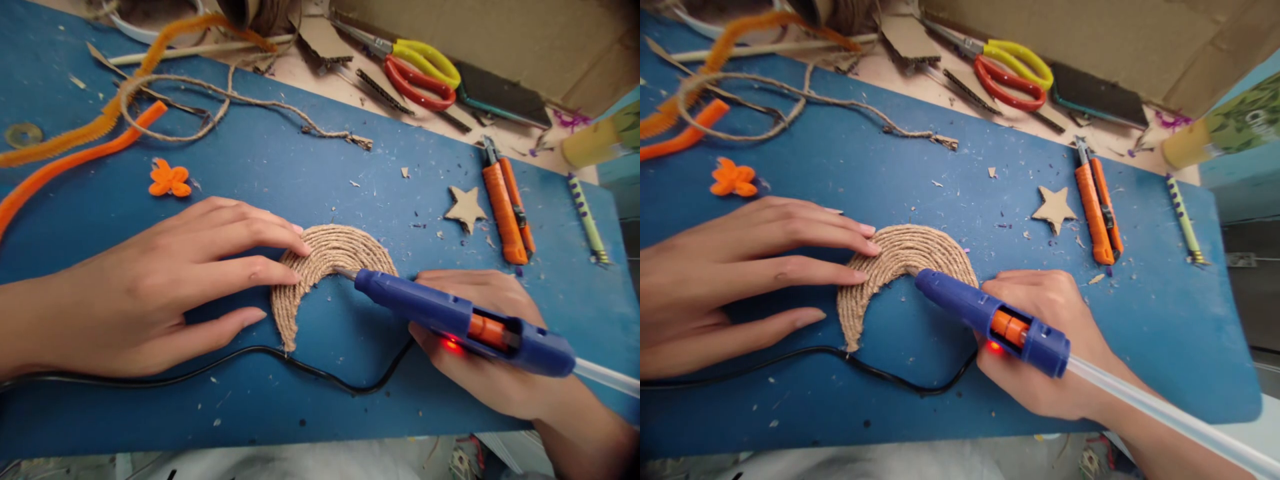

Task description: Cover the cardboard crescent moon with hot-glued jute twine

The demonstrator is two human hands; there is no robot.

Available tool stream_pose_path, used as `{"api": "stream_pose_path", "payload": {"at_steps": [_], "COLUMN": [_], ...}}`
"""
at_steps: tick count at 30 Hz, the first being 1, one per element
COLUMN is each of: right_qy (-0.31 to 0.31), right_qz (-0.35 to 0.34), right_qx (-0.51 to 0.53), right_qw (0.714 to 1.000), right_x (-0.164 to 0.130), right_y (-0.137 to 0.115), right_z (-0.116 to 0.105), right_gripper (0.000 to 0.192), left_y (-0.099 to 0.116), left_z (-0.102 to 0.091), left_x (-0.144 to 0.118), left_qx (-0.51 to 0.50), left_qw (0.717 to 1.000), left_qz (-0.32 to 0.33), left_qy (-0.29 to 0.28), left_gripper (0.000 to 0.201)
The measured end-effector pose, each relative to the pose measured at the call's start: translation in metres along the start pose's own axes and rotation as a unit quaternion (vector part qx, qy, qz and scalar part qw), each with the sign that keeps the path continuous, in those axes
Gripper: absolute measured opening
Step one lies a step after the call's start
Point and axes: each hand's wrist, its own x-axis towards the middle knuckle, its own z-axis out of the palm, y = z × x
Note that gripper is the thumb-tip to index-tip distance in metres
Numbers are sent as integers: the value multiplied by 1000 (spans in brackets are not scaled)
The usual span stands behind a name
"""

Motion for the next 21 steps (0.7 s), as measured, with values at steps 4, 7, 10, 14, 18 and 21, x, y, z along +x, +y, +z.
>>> {"api": "stream_pose_path", "payload": {"at_steps": [4, 7, 10, 14, 18, 21], "right_qy": [10, 9, 0, 0, -3, -3], "right_qz": [1, 1, -3, -2, 11, 26], "right_qx": [4, 1, -13, -21, -24, -23], "right_qw": [1000, 1000, 1000, 1000, 1000, 999], "right_x": [0, 3, 5, 3, -3, -6], "right_y": [-1, -4, -4, -2, -1, -5], "right_z": [0, -1, -3, -3, -7, -13], "right_gripper": [30, 26, 24, 25, 26, 24], "left_y": [1, 0, -1, -2, -2, -2], "left_z": [-1, -1, -1, 0, 1, 1], "left_x": [0, 0, -1, 0, 0, 0], "left_qx": [5, 2, -1, -1, -6, -7], "left_qw": [1000, 1000, 1000, 1000, 1000, 1000], "left_qz": [-6, 3, 5, 4, 2, 2], "left_qy": [-5, 3, 7, 8, 7, 7], "left_gripper": [45, 45, 44, 44, 45, 44]}}
